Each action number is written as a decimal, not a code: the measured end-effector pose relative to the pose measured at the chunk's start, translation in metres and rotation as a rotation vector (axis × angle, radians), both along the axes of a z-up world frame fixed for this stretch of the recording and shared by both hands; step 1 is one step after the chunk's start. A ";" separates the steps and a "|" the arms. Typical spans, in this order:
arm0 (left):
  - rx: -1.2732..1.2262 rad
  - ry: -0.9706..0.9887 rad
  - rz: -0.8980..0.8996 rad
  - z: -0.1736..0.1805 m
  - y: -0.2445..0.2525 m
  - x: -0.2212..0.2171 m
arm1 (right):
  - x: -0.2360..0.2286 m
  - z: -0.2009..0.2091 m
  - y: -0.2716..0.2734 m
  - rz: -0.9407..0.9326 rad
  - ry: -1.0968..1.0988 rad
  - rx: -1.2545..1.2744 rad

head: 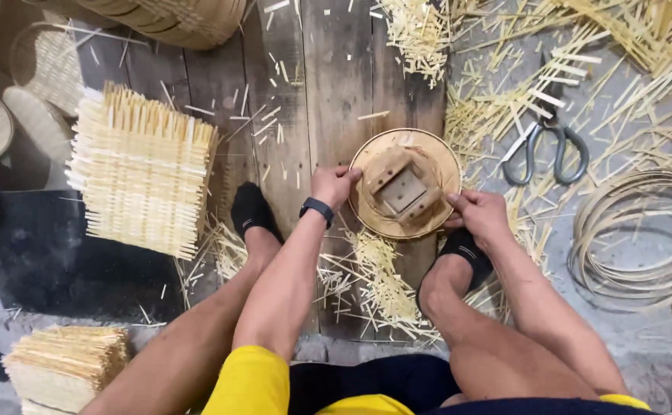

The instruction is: The person is weaving bamboo strips to create steamer basket components and using scissors to trim excess material.

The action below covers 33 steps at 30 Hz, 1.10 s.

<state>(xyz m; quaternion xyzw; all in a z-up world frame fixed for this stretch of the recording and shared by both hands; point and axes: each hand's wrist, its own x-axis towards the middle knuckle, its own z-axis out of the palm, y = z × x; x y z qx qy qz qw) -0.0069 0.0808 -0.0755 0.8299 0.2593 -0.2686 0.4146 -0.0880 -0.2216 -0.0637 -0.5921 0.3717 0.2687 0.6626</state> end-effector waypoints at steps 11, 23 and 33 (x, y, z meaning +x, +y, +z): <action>-0.929 0.206 0.680 -0.022 -0.037 -0.104 | -0.022 -0.013 0.014 0.011 0.045 0.179; -0.397 -0.217 -0.183 0.073 0.004 -0.051 | 0.035 0.117 0.033 0.584 -0.789 -0.560; -0.451 -0.416 0.441 0.009 -0.037 -0.053 | 0.053 0.124 0.080 0.680 -1.144 -0.782</action>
